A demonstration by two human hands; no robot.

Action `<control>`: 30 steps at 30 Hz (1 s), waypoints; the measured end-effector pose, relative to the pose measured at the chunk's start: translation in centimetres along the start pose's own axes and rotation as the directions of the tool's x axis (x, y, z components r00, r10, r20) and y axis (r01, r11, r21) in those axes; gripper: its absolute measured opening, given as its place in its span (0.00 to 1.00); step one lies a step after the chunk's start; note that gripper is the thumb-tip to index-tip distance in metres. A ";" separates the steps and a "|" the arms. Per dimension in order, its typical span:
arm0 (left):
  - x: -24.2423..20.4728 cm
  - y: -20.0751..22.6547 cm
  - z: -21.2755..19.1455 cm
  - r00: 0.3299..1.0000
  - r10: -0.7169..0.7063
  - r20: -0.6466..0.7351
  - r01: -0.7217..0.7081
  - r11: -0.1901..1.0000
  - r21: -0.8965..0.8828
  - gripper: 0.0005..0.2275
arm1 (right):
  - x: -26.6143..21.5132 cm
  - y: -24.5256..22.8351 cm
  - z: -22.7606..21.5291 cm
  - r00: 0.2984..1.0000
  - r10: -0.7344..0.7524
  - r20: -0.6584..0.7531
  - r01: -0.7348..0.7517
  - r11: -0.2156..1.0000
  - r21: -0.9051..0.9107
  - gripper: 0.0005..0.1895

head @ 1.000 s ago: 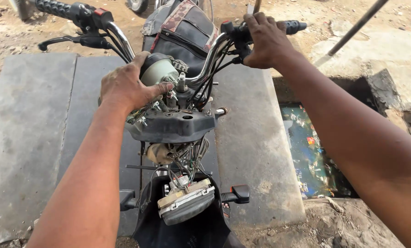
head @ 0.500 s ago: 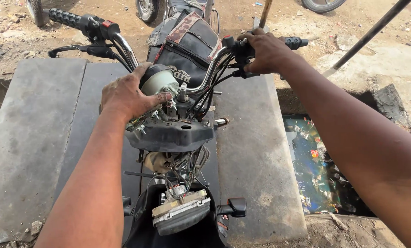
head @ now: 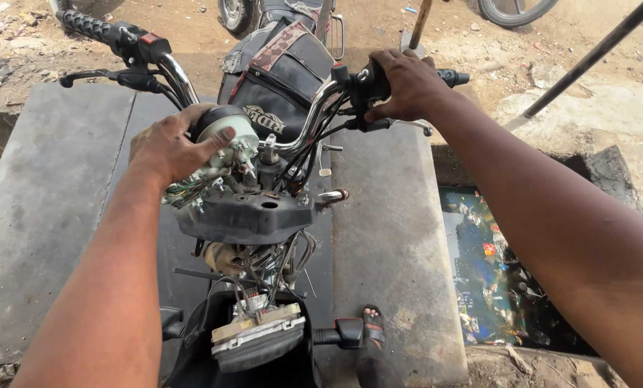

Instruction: Installing and wiring a speedometer and instrument cluster on a motorcycle.

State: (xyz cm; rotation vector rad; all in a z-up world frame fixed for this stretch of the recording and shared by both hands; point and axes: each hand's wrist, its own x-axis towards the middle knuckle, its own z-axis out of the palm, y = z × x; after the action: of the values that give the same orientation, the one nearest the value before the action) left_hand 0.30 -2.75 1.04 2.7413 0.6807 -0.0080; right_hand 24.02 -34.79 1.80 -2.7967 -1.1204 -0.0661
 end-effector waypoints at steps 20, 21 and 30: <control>2.7 -0.2 1.4 0.920 -0.384 0.079 0.391 0.884 -0.254 0.31 | 7.9 8.7 0.7 0.704 -0.558 0.440 0.332 0.805 0.491 0.51; 2.7 0.2 1.3 0.905 -0.403 0.135 0.425 0.860 -0.284 0.31 | 8.1 8.9 0.8 0.627 -0.521 0.580 0.188 0.823 0.536 0.46; 3.7 0.0 0.2 0.835 -0.420 0.355 0.511 0.832 -0.217 0.32 | 10.9 10.8 1.9 -0.073 -0.674 0.736 -0.429 0.687 0.587 0.37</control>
State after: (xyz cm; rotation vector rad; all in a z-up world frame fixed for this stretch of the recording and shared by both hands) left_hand 3.56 -1.10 0.57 2.1521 1.1451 -0.3831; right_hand 39.31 -34.82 -0.21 -1.3878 -1.0667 2.3201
